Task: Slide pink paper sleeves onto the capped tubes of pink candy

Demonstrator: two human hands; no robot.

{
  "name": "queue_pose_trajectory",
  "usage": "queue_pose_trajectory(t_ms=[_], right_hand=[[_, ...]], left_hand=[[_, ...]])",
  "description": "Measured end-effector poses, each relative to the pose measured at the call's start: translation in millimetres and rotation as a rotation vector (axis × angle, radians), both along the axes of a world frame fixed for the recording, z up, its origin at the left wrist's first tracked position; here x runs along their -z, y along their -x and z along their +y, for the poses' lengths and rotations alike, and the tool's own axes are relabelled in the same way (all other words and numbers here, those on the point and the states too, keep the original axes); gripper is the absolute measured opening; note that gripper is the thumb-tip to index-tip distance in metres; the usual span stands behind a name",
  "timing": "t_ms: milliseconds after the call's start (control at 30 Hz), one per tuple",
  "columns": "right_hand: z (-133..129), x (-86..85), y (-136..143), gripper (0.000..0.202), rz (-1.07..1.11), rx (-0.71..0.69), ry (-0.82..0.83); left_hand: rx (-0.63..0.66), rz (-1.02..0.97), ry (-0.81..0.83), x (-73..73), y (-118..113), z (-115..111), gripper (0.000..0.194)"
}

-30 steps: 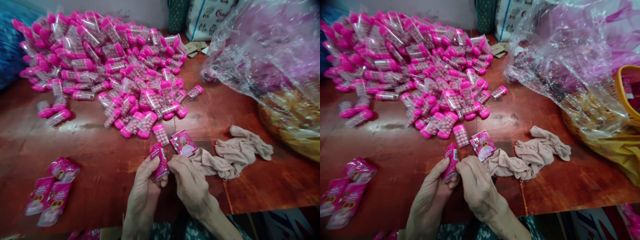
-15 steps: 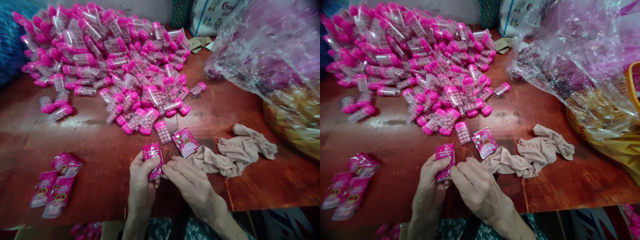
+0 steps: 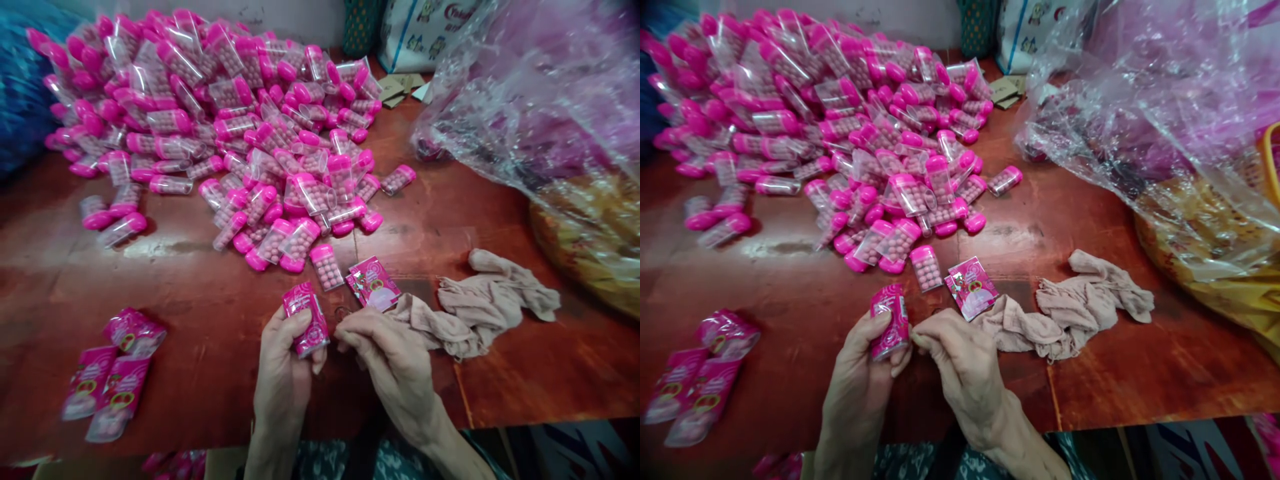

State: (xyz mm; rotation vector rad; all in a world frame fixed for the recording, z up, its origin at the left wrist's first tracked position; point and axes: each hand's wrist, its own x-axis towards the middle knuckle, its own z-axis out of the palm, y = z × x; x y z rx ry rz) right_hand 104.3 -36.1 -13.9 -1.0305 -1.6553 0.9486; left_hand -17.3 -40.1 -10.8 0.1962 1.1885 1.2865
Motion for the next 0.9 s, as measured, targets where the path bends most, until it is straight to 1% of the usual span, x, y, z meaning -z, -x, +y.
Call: queue_pose_trajectory(t_ms=[67,167,300,367,533,667,733,833,900], right_hand=[[-0.1,-3.6,2.2,0.015,0.017,-0.039,-0.038],[-0.3,-5.1,3.9,0.015,0.018,-0.041,-0.080],[1.4,-5.1,0.6,0.015,0.044,-0.054,-0.036],[1.2,-3.8,-1.8,0.014,0.037,-0.057,-0.042],[-6.7,4.0,-5.0,0.017,-0.110,-0.106,-0.094],[-12.2,10.7,-2.5,0.020,-0.235,-0.109,-0.114],[-12.1,13.4,0.0,0.021,-0.209,-0.094,-0.102],[-10.1,16.1,3.3,0.019,-0.090,-0.060,-0.082],[-9.3,17.4,4.7,0.019,-0.049,-0.042,-0.070]], left_hand=[[-0.009,-0.018,0.031,1.7,0.5,-1.2,0.013],[-0.020,-0.047,0.059,3.5,-0.2,-2.4,0.013],[0.021,-0.097,0.082,2.4,-2.5,-1.5,0.014],[0.035,-0.106,0.107,1.1,-3.2,-1.0,0.013],[0.032,-0.074,0.126,0.0,-3.7,-1.8,0.013],[0.069,-0.121,0.117,3.5,-4.1,-3.2,0.015],[0.064,-0.158,0.132,5.8,-4.4,-3.9,0.016],[0.055,-0.198,0.170,7.8,-5.2,-3.9,0.018],[0.067,-0.214,0.190,7.6,-6.1,-3.2,0.019]])
